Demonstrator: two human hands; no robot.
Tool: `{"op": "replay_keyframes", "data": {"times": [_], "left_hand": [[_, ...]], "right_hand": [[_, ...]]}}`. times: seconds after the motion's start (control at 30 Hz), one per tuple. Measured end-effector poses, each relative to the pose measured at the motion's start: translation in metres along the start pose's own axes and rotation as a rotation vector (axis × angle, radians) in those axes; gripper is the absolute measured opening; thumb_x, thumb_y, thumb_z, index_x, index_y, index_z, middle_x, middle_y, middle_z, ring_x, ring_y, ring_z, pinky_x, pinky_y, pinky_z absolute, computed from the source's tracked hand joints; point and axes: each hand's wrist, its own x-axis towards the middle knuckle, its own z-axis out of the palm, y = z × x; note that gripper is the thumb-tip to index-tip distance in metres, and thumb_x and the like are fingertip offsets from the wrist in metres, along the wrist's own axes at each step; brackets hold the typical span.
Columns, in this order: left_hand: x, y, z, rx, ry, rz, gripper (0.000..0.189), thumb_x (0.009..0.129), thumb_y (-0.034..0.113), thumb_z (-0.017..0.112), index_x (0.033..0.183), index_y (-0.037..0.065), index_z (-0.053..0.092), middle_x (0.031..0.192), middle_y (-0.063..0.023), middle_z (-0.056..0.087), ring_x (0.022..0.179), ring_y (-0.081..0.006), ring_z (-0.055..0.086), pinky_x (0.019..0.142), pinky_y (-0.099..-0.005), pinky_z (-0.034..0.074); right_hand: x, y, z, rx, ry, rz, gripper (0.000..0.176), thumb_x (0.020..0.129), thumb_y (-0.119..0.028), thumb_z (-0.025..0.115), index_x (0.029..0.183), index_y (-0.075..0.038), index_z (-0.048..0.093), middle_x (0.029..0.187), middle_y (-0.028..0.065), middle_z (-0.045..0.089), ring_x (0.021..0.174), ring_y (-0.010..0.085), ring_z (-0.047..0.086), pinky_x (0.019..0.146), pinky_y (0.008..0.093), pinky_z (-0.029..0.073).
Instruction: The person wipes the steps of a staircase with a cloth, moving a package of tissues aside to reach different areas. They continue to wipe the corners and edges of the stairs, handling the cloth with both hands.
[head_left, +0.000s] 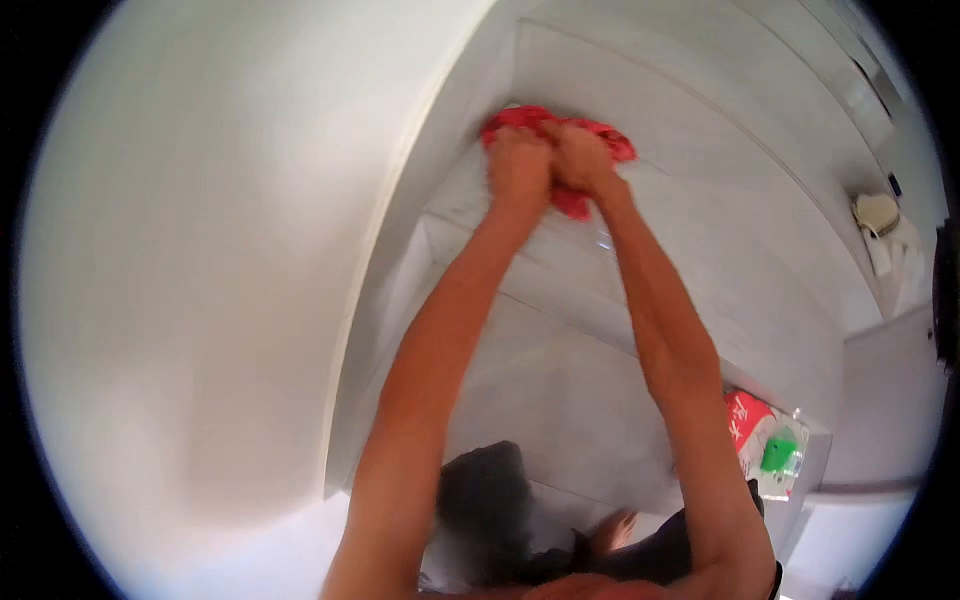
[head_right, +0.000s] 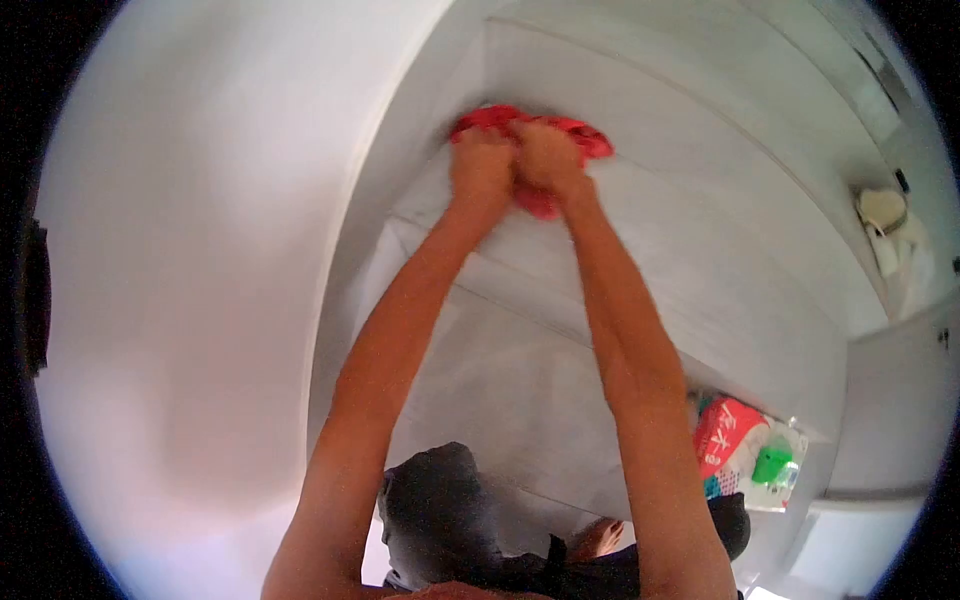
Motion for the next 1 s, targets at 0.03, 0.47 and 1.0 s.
{"op": "replay_keyframes", "data": {"times": [0.03, 0.47, 1.0], "left_hand": [[-0.014, -0.007, -0.008, 0.092, -0.026, -0.012, 0.013, 0.087, 0.011, 0.065, 0.094, 0.008, 0.076, 0.097, -0.0127, 0.072, 0.098, -0.0298, 0.064, 0.086, -0.0420, 0.051], [-0.130, -0.040, -0.147, 0.068, -0.120, -0.037, 0.039, 0.075, 0.002, 0.077, 0.112, -0.002, 0.068, 0.113, -0.0176, 0.065, 0.106, -0.0354, 0.058, 0.092, -0.0423, 0.048], [-0.038, 0.092, -0.087, -0.182, -0.239, 0.387, 0.055, 0.084, 0.008, 0.069, 0.138, 0.002, 0.060, 0.117, -0.0152, 0.069, 0.109, -0.0371, 0.062, 0.092, -0.0482, 0.049]], "right_hand": [[0.000, -0.010, 0.002, 0.009, -0.029, -0.033, 0.031, 0.094, -0.031, 0.061, 0.105, -0.004, 0.070, 0.104, 0.0246, 0.073, 0.100, 0.0434, 0.070, 0.087, 0.0551, 0.054], [-0.073, -0.137, -0.004, 0.107, -0.048, -0.230, 0.020, 0.092, -0.023, 0.066, 0.097, -0.004, 0.065, 0.084, 0.0176, 0.067, 0.082, 0.0357, 0.068, 0.063, 0.0496, 0.054], [-0.131, -0.014, -0.096, -0.182, -0.079, 0.112, 0.020, 0.085, -0.016, 0.068, 0.098, -0.001, 0.068, 0.088, 0.0154, 0.074, 0.087, 0.0300, 0.075, 0.066, 0.0439, 0.059]]}}
